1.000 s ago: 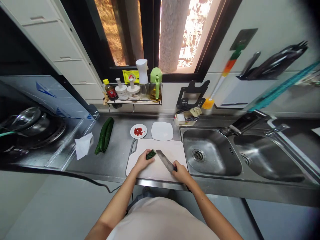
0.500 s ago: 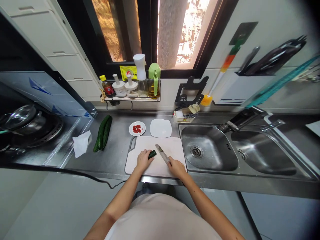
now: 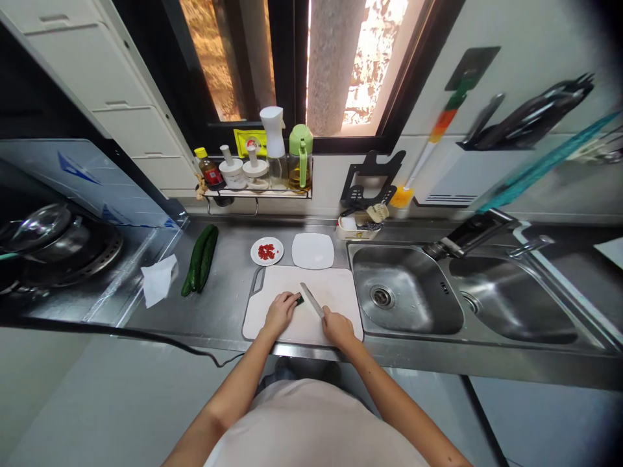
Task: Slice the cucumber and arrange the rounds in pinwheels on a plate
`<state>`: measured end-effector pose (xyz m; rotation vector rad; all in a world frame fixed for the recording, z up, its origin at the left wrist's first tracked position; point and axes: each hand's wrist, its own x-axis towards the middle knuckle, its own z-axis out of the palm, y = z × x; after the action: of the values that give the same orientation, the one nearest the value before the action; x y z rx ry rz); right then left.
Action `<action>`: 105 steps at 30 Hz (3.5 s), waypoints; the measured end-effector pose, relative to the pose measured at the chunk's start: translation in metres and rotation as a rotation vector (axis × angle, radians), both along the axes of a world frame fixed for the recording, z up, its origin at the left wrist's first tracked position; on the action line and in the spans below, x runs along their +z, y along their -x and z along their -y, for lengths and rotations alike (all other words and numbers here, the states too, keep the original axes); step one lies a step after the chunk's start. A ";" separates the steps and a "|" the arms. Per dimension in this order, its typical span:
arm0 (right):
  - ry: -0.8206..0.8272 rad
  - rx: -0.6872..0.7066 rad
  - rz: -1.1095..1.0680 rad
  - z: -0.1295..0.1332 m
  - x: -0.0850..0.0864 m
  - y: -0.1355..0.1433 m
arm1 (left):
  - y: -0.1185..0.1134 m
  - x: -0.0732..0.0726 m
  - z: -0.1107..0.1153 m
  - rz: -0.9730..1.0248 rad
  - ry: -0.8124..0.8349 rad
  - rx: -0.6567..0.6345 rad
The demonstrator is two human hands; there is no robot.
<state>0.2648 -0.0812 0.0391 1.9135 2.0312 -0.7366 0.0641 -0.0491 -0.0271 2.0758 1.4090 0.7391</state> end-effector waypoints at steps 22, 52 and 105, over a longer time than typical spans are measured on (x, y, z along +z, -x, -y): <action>-0.044 0.011 -0.060 0.001 0.014 0.009 | 0.001 -0.012 0.002 -0.144 -0.108 -0.028; -0.066 -0.072 -0.026 0.004 0.015 0.036 | 0.007 -0.008 -0.006 -0.148 -0.104 -0.131; -0.074 0.001 -0.018 -0.015 0.006 0.047 | 0.007 -0.011 -0.013 -0.180 -0.169 -0.147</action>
<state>0.2179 -0.0659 0.0453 1.9526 2.0976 -0.6905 0.0568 -0.0366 -0.0380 2.4006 1.3066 0.6437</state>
